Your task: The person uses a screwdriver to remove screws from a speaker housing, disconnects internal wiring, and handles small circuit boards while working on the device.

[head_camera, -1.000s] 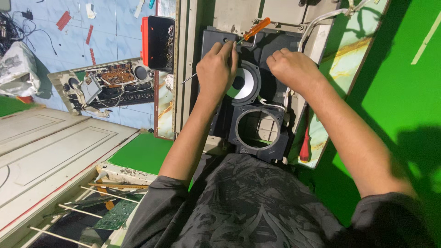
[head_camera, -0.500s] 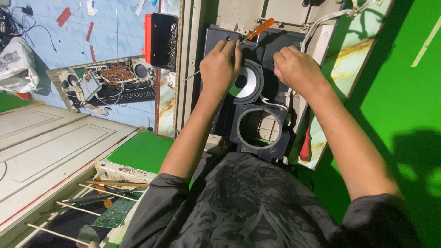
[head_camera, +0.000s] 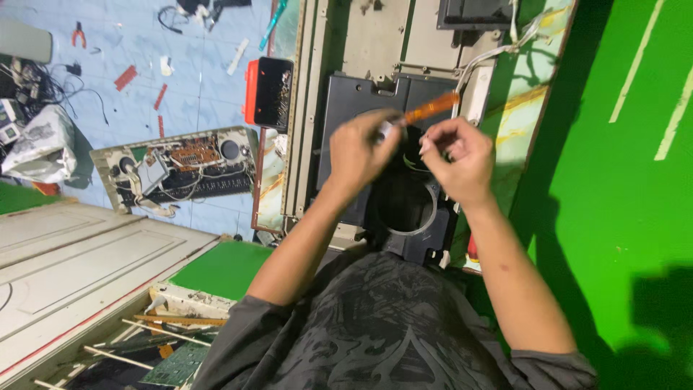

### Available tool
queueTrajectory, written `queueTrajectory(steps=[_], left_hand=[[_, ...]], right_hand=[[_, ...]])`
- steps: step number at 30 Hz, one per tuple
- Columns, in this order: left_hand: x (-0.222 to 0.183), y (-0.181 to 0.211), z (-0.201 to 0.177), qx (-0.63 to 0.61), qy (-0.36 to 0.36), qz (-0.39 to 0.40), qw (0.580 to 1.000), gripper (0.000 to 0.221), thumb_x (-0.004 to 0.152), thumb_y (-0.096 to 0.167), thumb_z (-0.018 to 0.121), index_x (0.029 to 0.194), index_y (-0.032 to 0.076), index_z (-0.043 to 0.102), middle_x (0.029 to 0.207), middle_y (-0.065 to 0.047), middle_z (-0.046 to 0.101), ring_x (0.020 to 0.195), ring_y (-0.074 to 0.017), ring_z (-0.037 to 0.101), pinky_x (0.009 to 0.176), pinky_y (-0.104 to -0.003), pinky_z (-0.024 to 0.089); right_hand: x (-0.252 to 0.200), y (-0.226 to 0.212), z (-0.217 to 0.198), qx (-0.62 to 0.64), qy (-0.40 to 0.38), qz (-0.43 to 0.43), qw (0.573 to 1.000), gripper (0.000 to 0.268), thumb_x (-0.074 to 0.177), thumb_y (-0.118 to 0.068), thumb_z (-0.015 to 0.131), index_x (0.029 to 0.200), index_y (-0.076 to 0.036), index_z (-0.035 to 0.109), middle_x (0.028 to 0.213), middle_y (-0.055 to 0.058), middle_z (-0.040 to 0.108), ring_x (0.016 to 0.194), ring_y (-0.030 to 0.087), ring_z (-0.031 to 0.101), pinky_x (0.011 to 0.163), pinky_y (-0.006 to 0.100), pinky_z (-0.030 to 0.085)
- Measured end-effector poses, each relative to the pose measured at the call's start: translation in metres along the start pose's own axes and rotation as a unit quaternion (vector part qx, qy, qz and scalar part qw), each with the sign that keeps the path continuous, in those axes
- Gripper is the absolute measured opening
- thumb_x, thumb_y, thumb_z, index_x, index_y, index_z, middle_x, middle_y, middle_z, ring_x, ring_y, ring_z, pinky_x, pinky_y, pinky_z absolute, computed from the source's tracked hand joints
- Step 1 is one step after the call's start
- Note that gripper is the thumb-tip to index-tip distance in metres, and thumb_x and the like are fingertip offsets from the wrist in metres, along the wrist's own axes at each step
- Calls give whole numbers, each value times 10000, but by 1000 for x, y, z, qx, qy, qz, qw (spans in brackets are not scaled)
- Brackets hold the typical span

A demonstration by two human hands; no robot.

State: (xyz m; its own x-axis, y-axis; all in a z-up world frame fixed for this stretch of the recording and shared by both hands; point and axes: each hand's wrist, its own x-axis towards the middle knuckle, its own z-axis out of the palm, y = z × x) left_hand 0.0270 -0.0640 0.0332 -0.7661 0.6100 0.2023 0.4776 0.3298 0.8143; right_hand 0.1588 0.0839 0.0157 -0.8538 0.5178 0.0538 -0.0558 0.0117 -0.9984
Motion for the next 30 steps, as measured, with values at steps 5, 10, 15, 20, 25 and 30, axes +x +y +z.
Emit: queueTrajectory(steps=[5, 10, 15, 20, 25, 30], left_hand=[[-41, 40, -28, -130, -79, -57, 987, 269, 942, 169, 741, 1189, 68, 775, 946, -98, 775, 796, -127, 722, 713, -297, 554], [-78, 62, -61, -272, -113, -150, 944, 248, 948, 130, 741, 1153, -5, 774, 823, 12, 723, 729, -18, 573, 618, -212, 469], [-99, 61, -93, -348, -137, -168, 912, 227, 954, 116, 724, 1137, -13, 764, 852, 24, 721, 720, -7, 560, 613, -177, 429], [-118, 42, -130, -368, -144, -218, 892, 159, 945, 71, 740, 1061, -33, 712, 791, 29, 636, 711, -18, 546, 623, -185, 425], [-130, 17, -177, -383, -169, -210, 883, 179, 962, 109, 711, 1061, -38, 694, 758, 58, 619, 701, -20, 575, 634, -198, 463], [-128, -7, -219, -359, -173, -202, 895, 169, 971, 142, 707, 1052, -6, 697, 676, 87, 579, 615, 3, 521, 572, -201, 441]], right_hand=[[-38, -52, 15, 83, -19, 16, 996, 156, 952, 48, 665, 1100, 26, 622, 1034, 91, 720, 881, 126, 704, 801, 270, 609], [-72, -74, 33, 92, -12, 21, 996, 194, 953, 47, 684, 1145, 48, 654, 1033, 118, 729, 880, 144, 696, 800, 283, 593], [-95, -82, 62, 147, -25, 48, 988, 194, 957, 35, 663, 1151, 43, 662, 1001, 107, 749, 849, 146, 722, 792, 292, 620], [-116, -86, 108, 170, -50, 86, 980, 165, 989, 17, 632, 1136, 63, 693, 1040, 107, 754, 869, 148, 713, 791, 289, 602], [-126, -87, 164, 164, -32, 64, 984, 182, 979, 26, 653, 1158, 53, 669, 1044, 94, 731, 912, 130, 705, 826, 274, 589], [-119, -83, 213, 130, -7, 70, 989, 217, 940, 19, 679, 1152, 64, 666, 1065, 92, 747, 965, 123, 711, 870, 267, 579]])
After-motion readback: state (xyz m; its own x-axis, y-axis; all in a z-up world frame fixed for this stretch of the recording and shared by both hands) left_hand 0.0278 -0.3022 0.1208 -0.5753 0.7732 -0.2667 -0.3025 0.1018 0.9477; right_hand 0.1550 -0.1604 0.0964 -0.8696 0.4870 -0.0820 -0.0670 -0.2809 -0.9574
